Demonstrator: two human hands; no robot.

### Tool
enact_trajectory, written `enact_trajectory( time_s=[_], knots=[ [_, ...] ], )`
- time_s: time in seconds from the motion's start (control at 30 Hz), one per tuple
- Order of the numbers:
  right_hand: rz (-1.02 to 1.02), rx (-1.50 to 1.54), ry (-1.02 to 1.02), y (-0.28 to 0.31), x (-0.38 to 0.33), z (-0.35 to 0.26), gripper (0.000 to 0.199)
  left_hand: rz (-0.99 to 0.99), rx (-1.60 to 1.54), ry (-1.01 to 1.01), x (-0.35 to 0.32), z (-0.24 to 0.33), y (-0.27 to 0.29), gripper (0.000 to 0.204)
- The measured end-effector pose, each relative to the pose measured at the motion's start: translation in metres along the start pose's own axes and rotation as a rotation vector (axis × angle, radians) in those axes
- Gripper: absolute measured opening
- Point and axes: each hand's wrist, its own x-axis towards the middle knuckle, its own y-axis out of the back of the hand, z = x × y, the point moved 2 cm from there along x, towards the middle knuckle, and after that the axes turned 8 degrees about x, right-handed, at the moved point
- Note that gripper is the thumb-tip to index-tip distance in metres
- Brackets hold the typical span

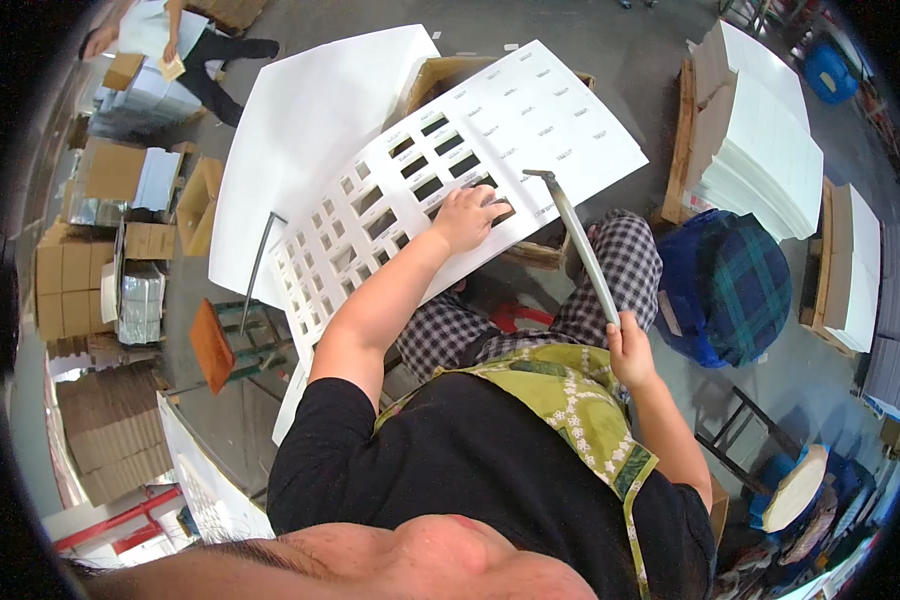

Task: The person uses a metal crowbar to punch out rectangular sections from a white perforated board. They systematically work through the grid of pre-scored holes, removing the pieces and placing the finished board on a table. The person then picks up a new board and repeats the process.

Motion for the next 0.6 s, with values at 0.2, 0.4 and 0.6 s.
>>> enact_trajectory(
  time_s=[0.2,0.4,0.6],
  knots=[
    [0.009,-0.003,-0.01,-0.003,0.004,-0.004,0.018,-0.088,0.033,0.01,0.006,0.005,0.007,0.036],
    [-0.011,-0.018,-0.056,-0.004,0.009,0.002,0.018,-0.309,0.107,0.134,0.018,0.013,0.011,0.03],
    [-0.03,-0.088,-0.085,-0.002,0.013,0.002,0.02,-0.363,0.118,0.152,0.016,0.005,0.006,0.027]
  ],
)
